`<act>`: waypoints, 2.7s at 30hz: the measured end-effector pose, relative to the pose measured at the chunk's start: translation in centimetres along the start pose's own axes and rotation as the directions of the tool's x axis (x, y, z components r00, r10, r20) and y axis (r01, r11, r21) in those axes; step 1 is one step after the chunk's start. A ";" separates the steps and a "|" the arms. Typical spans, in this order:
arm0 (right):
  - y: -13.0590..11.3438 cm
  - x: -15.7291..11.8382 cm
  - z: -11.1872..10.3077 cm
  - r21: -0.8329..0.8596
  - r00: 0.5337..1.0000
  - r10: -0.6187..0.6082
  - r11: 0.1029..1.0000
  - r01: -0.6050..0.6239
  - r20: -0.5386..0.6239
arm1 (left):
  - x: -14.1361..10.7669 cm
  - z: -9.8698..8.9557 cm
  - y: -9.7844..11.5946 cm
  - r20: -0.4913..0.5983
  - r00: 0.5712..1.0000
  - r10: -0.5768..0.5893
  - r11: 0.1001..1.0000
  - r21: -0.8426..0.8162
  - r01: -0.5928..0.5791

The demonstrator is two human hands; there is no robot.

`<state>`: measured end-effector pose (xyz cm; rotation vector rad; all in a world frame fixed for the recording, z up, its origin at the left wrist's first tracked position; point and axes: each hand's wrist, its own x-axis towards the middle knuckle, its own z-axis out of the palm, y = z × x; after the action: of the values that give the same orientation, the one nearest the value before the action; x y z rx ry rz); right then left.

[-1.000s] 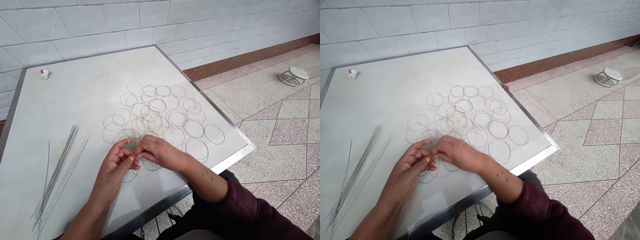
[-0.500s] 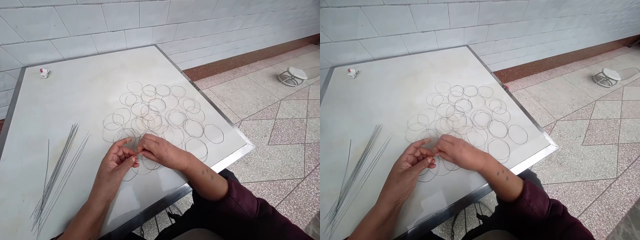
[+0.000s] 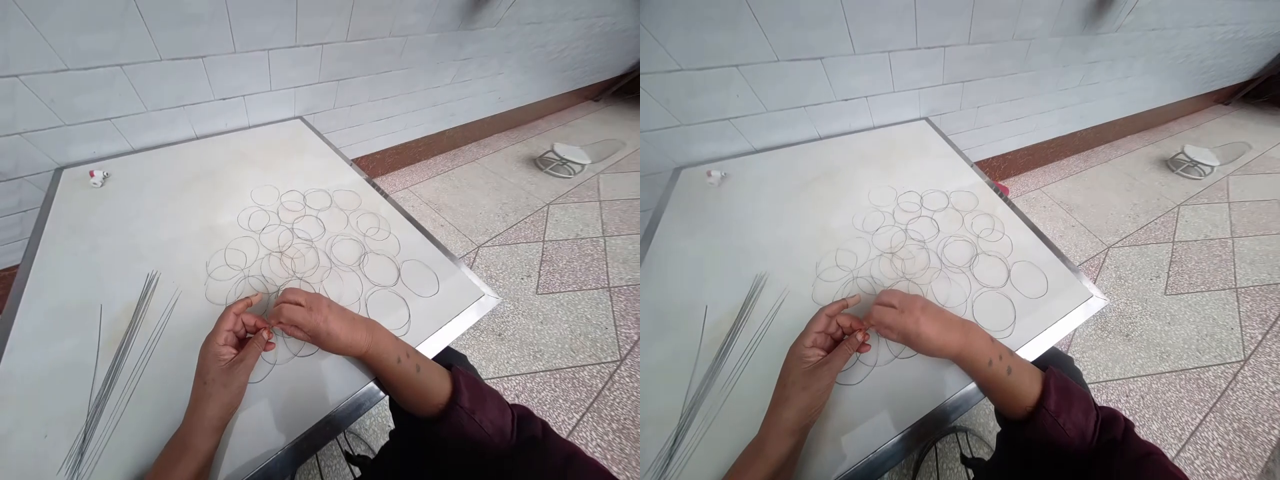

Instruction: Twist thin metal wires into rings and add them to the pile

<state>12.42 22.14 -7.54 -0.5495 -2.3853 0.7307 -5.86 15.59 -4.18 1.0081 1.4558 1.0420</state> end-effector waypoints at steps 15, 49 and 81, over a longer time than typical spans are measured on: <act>-0.3 0.4 0.7 -0.284 0.998 -0.058 0.957 0.065 0.032 | 0.0 0.4 0.5 -0.053 0.996 -0.068 0.992 -0.111 0.061; 0.6 0.6 0.7 -0.306 0.981 -0.145 0.947 0.101 -0.126 | -0.1 0.4 0.7 -0.015 0.998 -0.062 0.986 -0.156 0.059; 0.2 0.7 -0.7 -0.305 0.983 -0.173 0.941 0.146 -0.064 | 0.9 -1.0 -0.7 0.066 0.991 -0.115 0.988 -0.098 0.121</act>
<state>12.41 22.88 -6.90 -0.4906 -2.4358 0.2673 -6.99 16.13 -4.98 0.8634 1.3824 0.9819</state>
